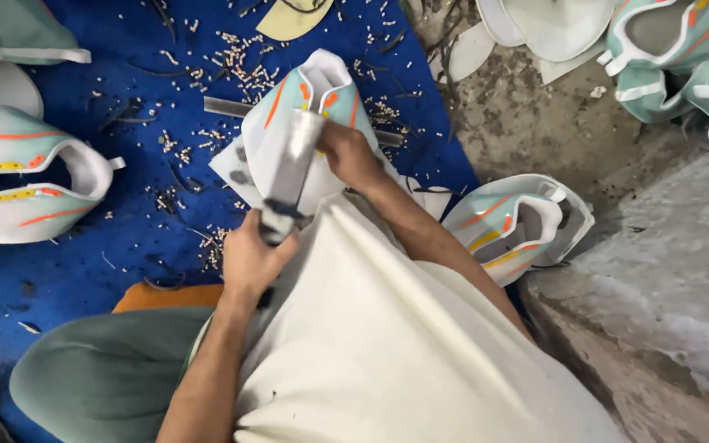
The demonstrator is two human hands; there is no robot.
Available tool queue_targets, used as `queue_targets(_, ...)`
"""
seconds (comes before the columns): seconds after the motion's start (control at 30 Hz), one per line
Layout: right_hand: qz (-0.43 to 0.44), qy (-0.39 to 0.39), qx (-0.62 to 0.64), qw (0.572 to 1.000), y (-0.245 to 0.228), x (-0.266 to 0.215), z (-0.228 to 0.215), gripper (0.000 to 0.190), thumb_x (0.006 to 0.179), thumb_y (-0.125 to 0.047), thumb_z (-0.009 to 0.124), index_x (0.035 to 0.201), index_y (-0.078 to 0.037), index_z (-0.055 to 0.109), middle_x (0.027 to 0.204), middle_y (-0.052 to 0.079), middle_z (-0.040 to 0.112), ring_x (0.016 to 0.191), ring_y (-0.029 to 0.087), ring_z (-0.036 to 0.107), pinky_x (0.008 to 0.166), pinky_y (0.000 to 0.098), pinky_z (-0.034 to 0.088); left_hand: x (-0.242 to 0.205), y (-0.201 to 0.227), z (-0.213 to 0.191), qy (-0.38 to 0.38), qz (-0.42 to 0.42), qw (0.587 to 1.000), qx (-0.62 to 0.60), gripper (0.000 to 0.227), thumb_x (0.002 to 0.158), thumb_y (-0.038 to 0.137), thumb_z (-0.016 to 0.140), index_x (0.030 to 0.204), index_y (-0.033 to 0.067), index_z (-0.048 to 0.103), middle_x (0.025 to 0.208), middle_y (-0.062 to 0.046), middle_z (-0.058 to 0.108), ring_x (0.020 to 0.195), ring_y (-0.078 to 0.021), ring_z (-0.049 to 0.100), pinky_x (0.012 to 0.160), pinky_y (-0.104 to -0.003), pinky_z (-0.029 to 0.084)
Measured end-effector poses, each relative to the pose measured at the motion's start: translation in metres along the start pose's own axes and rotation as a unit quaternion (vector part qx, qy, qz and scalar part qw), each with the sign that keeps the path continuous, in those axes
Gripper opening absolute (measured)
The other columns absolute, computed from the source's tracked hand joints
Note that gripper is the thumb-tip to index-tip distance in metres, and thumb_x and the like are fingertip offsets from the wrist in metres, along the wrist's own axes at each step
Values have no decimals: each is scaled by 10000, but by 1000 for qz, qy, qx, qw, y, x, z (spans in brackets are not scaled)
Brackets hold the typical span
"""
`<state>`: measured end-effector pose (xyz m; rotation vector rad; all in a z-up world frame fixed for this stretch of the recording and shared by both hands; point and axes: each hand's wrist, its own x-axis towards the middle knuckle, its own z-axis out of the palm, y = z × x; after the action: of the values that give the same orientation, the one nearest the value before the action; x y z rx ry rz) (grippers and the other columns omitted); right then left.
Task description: The person sits on the floor of a workshop surrounded by piles of foam shoe uppers and trims excess material from the edges of a white foam shoe upper using a large flat blade, holding the part steady with the other hand. They occasionally reposition the part, use a small pointed tool on it, and set finished pieces aside.
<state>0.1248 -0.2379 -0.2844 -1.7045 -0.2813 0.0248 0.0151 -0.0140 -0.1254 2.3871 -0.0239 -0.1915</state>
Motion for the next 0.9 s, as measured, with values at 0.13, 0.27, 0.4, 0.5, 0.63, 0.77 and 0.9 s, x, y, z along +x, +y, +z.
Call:
queue_targets(0.13,83,41,137,986,8,26,-9,106,1050,6,546,1108,37,629,1118,137,729,966,181,714,897,314,589,-7,28,-34,2,-34,995,-93,400,736,262,828,975,13,626,720,-80,671,643,-171,683,608,-344,544)
queue_targets(0.27,154,48,281,946,-34,40,-25,100,1067,-89,558,1040,2,591,1146,152,747,985,205,746,901,336,622,-17,80,-86,104,74,972,-196,401,729,197,842,934,27,542,811,-105,629,629,-176,621,606,-297,528)
queue_targets(0.4,153,43,272,949,-25,60,-24,66,1048,-69,552,1066,-8,568,1162,157,742,1057,229,757,923,337,634,-30,114,-125,86,94,928,-351,513,787,196,837,1074,77,429,915,-94,644,696,-149,648,654,-258,543)
queue_targets(0.5,121,27,191,974,-25,53,-22,34,1047,-25,562,1057,5,576,1170,152,731,1085,233,749,935,335,627,-15,118,-136,67,220,922,-311,532,697,190,800,1029,83,398,848,-94,608,756,-178,660,691,-329,563)
queue_targets(0.63,22,16,79,996,-44,34,-15,59,1046,-2,543,1071,24,589,1183,150,736,1105,234,746,954,335,612,3,39,-54,59,145,953,-260,439,736,232,793,1024,52,516,861,-90,662,757,-185,678,714,-339,566)
queue_targets(0.77,-37,32,-84,995,-6,34,-13,121,1000,25,600,1108,21,653,1121,180,738,1038,279,716,896,361,593,13,-4,5,30,33,992,-120,417,742,284,845,974,27,612,797,-104,691,689,-198,700,674,-357,553)
queue_targets(0.9,155,111,282,940,-32,64,-28,95,1050,-65,556,1020,-6,624,1069,173,748,942,239,746,848,351,617,2,51,-47,76,31,987,-137,392,760,236,862,950,27,589,750,-76,663,637,-166,654,629,-311,543)
